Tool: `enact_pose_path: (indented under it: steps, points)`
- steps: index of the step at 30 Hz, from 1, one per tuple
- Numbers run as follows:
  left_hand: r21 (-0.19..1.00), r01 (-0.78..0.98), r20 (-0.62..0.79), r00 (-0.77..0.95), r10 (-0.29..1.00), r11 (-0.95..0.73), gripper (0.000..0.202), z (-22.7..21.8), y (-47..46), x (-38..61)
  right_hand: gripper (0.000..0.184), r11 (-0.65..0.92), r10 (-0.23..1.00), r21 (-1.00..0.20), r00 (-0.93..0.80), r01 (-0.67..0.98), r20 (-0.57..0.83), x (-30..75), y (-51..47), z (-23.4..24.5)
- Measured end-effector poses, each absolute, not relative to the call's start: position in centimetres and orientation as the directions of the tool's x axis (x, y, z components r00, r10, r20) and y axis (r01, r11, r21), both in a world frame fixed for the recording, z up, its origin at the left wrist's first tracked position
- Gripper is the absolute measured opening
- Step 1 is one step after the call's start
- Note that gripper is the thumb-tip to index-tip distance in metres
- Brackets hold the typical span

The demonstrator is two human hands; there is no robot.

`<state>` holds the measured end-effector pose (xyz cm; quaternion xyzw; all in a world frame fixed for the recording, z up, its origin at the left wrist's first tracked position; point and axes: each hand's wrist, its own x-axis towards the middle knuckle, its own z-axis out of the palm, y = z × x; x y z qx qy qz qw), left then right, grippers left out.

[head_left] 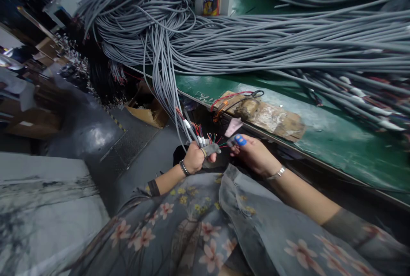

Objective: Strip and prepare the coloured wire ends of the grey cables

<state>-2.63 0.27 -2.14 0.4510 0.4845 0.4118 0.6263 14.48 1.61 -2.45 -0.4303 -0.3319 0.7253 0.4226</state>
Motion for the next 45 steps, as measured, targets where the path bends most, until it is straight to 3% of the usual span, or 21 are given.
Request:
enact_pose_path:
  steps: [5, 9, 12, 14, 18, 22, 29, 40, 45]
  points:
    - [0.927, -0.137, -0.286, 0.346, 0.894, 0.350, 0.053, -1.4, 0.9, -2.8, 0.053, -0.504, 0.862, -0.763, -0.295, -0.406, -0.412, 14.8, 3.2, -2.2]
    - [0.901, -0.155, -0.307, 0.428, 0.850, 0.404, 0.053, -1.1, 1.7, -2.4, 0.053, -0.428, 0.894, -0.822, -0.311, -0.375, -0.323, 14.2, 3.7, -2.0]
    - [0.900, -0.168, -0.304, 0.419, 0.856, 0.402, 0.054, -1.1, 2.2, -2.0, 0.050, -0.300, 0.953, -0.895, -0.145, -0.329, -0.265, 14.1, 3.6, -2.2]
    - [0.900, -0.175, -0.303, 0.405, 0.863, 0.398, 0.054, -1.1, 2.2, -1.8, 0.052, -0.301, 0.954, -0.889, -0.108, -0.345, -0.281, 14.2, 3.5, -2.3]
    - [0.906, -0.195, -0.282, 0.384, 0.879, 0.376, 0.052, -1.0, 2.1, -1.6, 0.053, -0.392, 0.919, -0.810, -0.232, -0.437, -0.319, 14.3, 3.6, -2.2]
    - [0.910, -0.186, -0.282, 0.379, 0.881, 0.371, 0.052, -0.8, 2.0, -1.6, 0.044, -0.378, 0.924, -0.794, -0.241, -0.476, -0.296, 14.1, 3.7, -1.8]
    - [0.886, -0.203, -0.299, 0.439, 0.847, 0.417, 0.053, -0.5, 2.5, -1.6, 0.043, -0.442, 0.893, -0.713, -0.341, -0.545, -0.293, 13.6, 3.9, -2.3]
    - [0.888, -0.187, -0.321, 0.400, 0.858, 0.420, 0.051, -1.5, 2.6, -1.4, 0.037, -0.353, 0.935, -0.695, -0.262, -0.626, -0.239, 13.0, 4.1, -2.7]
    - [0.924, -0.117, -0.294, 0.388, 0.874, 0.363, 0.052, -1.6, 1.9, -1.8, 0.035, -0.433, 0.901, -0.611, -0.321, -0.663, -0.290, 13.2, 3.9, -2.6]
